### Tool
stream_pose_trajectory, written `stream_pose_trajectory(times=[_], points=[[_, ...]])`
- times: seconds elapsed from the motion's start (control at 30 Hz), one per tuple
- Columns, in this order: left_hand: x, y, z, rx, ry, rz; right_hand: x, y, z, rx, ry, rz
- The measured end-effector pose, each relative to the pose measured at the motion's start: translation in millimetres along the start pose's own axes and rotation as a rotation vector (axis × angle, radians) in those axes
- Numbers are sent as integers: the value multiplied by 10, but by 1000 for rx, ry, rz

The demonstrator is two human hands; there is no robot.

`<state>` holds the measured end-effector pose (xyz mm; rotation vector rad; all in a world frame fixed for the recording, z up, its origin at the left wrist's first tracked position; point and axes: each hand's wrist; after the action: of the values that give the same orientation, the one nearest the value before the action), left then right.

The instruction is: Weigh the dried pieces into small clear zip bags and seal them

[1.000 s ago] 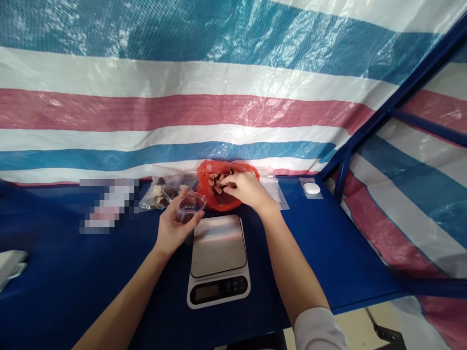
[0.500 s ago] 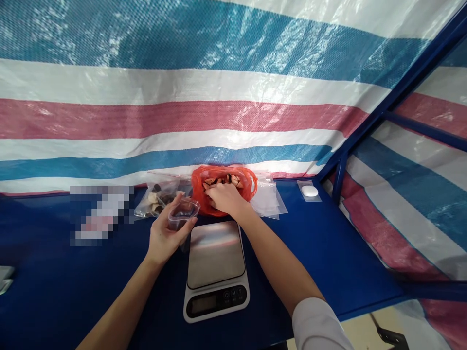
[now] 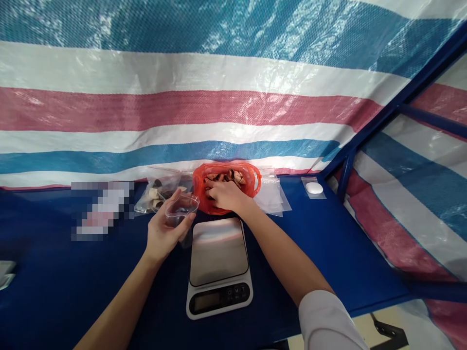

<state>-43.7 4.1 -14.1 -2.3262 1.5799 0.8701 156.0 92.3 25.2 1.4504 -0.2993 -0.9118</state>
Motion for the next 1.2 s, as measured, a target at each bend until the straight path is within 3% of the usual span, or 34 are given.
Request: stream_pose_trajectory(times=[0.17,0.4,0.63,0.8,1.0,1.2], points=[[-6,0,-68,0,-33,8,43,48,-18,8,-6,-2],[-4,-18,-47,25,-63,13,113,78,-4,-37,-130,-23],[3,-30,-44,5,-71,19,156,36,-56,-232,-283,-150],[9,-33,-66,-29,-43,18,193,59,-147,-286,-291,-213],[6,-53,-75,-33,-48,32,246,304,-136,-502,-350,-318],[16,-84,-76,-41,-79,50,283,660,78,-708,-338,-375]])
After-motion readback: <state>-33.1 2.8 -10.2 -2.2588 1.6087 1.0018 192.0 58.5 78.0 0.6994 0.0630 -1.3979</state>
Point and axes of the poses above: each hand's wrist, its own x-axis away from the middle knuckle, its own y-axis out of the back of the hand, z = x × y, and after that the axes turned 15 degrees about -z, right-handed
